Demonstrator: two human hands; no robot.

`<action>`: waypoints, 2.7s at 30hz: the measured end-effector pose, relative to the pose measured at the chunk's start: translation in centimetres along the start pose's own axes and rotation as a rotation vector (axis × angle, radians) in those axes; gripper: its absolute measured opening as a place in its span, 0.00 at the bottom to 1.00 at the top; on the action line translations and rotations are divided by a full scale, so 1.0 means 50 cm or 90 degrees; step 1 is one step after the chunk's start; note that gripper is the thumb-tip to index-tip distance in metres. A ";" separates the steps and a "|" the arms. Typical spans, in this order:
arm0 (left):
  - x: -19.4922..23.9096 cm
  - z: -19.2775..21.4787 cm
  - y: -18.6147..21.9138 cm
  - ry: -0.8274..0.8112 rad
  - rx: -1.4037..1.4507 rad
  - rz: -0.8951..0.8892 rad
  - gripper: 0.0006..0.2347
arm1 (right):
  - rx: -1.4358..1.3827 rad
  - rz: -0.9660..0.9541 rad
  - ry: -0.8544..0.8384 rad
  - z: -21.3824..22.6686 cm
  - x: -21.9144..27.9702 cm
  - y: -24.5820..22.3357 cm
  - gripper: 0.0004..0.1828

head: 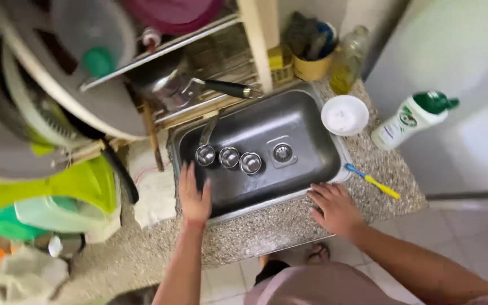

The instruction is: Scrubbing and rinsing a metal cup and its components in a kitchen sink using a sponge and a toothbrush.

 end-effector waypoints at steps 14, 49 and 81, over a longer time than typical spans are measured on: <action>-0.323 -0.511 -0.004 -0.284 -0.006 -0.259 0.19 | -0.025 -0.081 0.072 0.046 -0.003 0.010 0.18; -0.250 -0.406 -0.171 0.076 -0.134 -0.328 0.01 | -0.075 -0.052 0.187 0.024 0.002 0.011 0.18; -0.199 -0.592 0.015 -0.481 -0.017 -0.387 0.09 | -0.057 -0.058 0.186 0.032 -0.004 0.020 0.19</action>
Point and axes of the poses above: each hand's wrist, its own x-axis away from the middle knuckle, its own z-axis out of the back of the hand, y = z × x, the point moved 8 cm from there along -x, towards the middle knuckle, and after that the axes turned 15 degrees about x, right-handed, at the moved point
